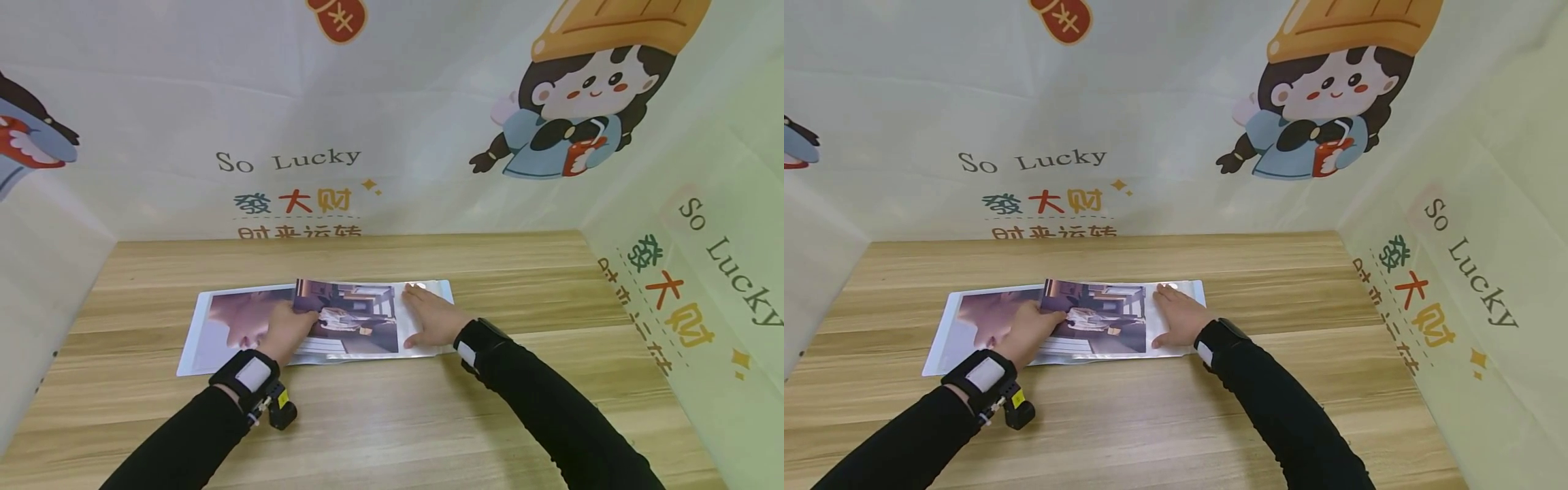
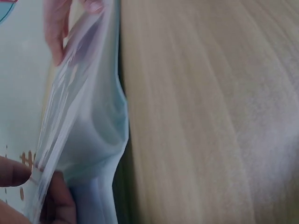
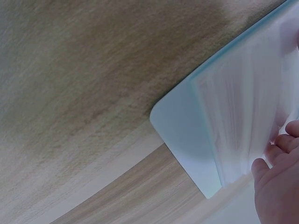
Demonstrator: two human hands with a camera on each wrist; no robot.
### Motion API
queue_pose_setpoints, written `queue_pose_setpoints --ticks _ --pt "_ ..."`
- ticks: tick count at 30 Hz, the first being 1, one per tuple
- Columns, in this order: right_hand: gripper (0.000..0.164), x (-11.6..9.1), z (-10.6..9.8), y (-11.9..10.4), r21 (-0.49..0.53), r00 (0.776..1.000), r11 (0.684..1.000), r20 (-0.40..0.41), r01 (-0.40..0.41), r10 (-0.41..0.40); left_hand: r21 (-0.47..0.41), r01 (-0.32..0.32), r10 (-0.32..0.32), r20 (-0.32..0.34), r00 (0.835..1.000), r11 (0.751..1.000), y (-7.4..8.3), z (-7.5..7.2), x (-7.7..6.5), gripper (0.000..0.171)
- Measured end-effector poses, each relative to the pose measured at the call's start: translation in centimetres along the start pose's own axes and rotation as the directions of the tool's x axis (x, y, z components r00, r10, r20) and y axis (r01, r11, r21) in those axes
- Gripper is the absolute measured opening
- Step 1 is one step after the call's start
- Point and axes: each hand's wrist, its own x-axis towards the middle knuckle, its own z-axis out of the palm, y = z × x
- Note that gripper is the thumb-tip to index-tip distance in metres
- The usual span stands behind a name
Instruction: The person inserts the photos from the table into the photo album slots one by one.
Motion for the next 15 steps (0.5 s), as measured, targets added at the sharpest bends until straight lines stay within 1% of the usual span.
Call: queue_pose_setpoints --ticks 2,4,6,9,13,15 --pt "0.098 0.0 0.0 0.0 0.003 1.0 1.0 -0.004 0.003 -0.003 0.029 -0.047 0.048 -0.036 0.998 0.998 0.2 0.6 -0.3 0.036" --pt "0.098 0.0 0.0 -0.1 0.011 1.0 1.0 -0.007 0.003 -0.003 0.069 -0.091 0.094 -0.044 0.995 0.993 0.3 1.1 -0.6 0.047" --pt "0.099 0.0 -0.1 -0.1 0.018 1.0 1.0 -0.011 0.004 -0.004 0.091 -0.123 0.126 -0.028 0.992 0.988 0.4 1.4 -1.0 0.055" --pt "0.099 0.0 0.0 -0.1 0.029 1.0 1.0 -0.014 0.006 -0.005 0.14 -0.168 0.168 0.013 0.986 0.976 0.5 1.8 -1.3 0.057" --pt "0.098 0.0 0.0 -0.1 0.037 1.0 0.999 -0.023 0.009 -0.008 0.216 -0.209 0.197 0.073 0.978 0.954 0.5 1.8 -1.5 0.057" --pt "0.098 0.0 -0.1 -0.1 0.04 1.0 0.999 -0.022 0.006 -0.006 0.256 -0.215 0.193 0.108 0.975 0.942 0.6 1.7 -1.4 0.061"
